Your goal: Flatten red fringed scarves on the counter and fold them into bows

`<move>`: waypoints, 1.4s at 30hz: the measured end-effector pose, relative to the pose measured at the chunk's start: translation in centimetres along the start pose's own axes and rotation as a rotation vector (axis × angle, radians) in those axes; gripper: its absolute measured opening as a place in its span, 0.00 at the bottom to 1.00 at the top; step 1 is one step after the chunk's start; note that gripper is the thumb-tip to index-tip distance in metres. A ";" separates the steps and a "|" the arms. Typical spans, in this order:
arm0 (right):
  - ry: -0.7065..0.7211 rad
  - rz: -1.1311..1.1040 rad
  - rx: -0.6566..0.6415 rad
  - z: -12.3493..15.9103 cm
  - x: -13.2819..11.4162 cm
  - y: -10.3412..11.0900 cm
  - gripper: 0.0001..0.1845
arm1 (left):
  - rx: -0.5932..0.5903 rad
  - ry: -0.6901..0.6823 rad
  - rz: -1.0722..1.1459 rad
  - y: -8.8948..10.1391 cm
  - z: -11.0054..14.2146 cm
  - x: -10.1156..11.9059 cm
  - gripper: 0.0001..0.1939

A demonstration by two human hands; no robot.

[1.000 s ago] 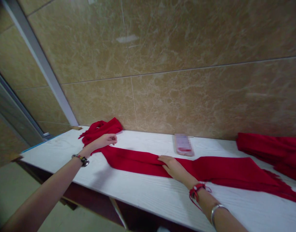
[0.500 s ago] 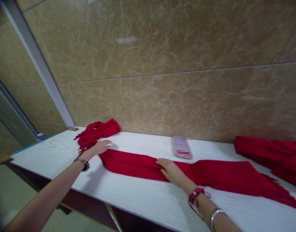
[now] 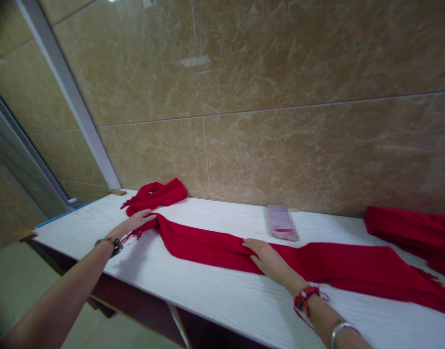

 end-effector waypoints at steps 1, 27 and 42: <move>0.002 0.003 0.003 0.0 0.0 0.0 0.24 | -0.017 0.020 0.091 0.3 0.1 0.0 0.18; 0.046 0.041 0.030 0.2 0.2 -0.3 0.21 | -0.127 -0.456 -0.085 -1.3 7.5 8.8 0.16; 0.080 0.012 0.041 0.2 0.1 -0.2 0.21 | -0.039 -0.540 -0.496 -1.2 7.0 7.7 0.29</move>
Point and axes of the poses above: each hand's wrist, its own z-axis away from the middle knuckle, its own y-axis out of the back of the hand, x = y × z, the point moved 8 cm from there along -z, towards the middle knuckle, and after that the axes turned 12 degrees about x, right-handed, at the moved point
